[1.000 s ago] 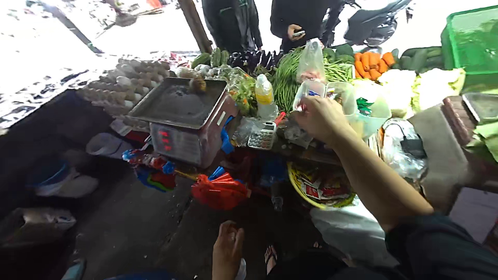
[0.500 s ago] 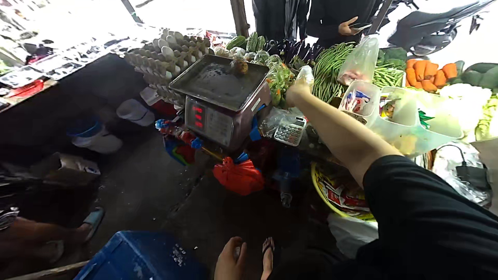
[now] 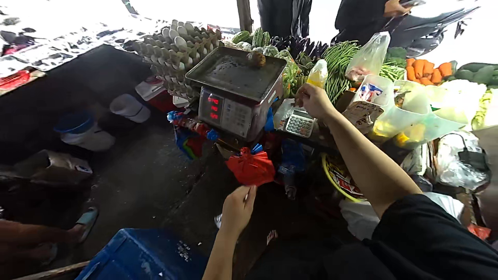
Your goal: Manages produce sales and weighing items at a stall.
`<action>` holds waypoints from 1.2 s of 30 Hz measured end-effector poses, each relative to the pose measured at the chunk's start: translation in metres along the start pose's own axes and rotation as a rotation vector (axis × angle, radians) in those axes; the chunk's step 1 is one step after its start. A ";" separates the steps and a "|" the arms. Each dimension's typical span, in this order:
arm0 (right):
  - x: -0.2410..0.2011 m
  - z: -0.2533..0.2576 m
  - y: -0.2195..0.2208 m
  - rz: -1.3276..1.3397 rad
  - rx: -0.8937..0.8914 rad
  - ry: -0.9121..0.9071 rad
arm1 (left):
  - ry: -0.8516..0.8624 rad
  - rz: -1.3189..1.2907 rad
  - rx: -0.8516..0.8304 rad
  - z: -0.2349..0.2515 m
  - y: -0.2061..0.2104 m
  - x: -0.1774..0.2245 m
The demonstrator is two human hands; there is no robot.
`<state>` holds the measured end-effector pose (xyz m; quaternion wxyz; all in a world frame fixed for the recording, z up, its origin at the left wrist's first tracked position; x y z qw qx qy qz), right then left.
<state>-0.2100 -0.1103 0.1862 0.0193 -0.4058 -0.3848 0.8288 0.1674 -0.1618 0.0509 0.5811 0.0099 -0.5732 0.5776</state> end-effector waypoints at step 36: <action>-0.060 -0.176 0.010 -0.152 0.227 0.134 | -0.498 -0.769 -0.319 0.042 0.137 -0.003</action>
Point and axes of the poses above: each hand's wrist, its own z-axis towards the middle knuckle, its own y-axis out of the palm, x = y × z, the point moved 1 cm from there along z, towards the middle knuckle, and after that the axes turned 12 degrees about x, right-handed, at the moved point
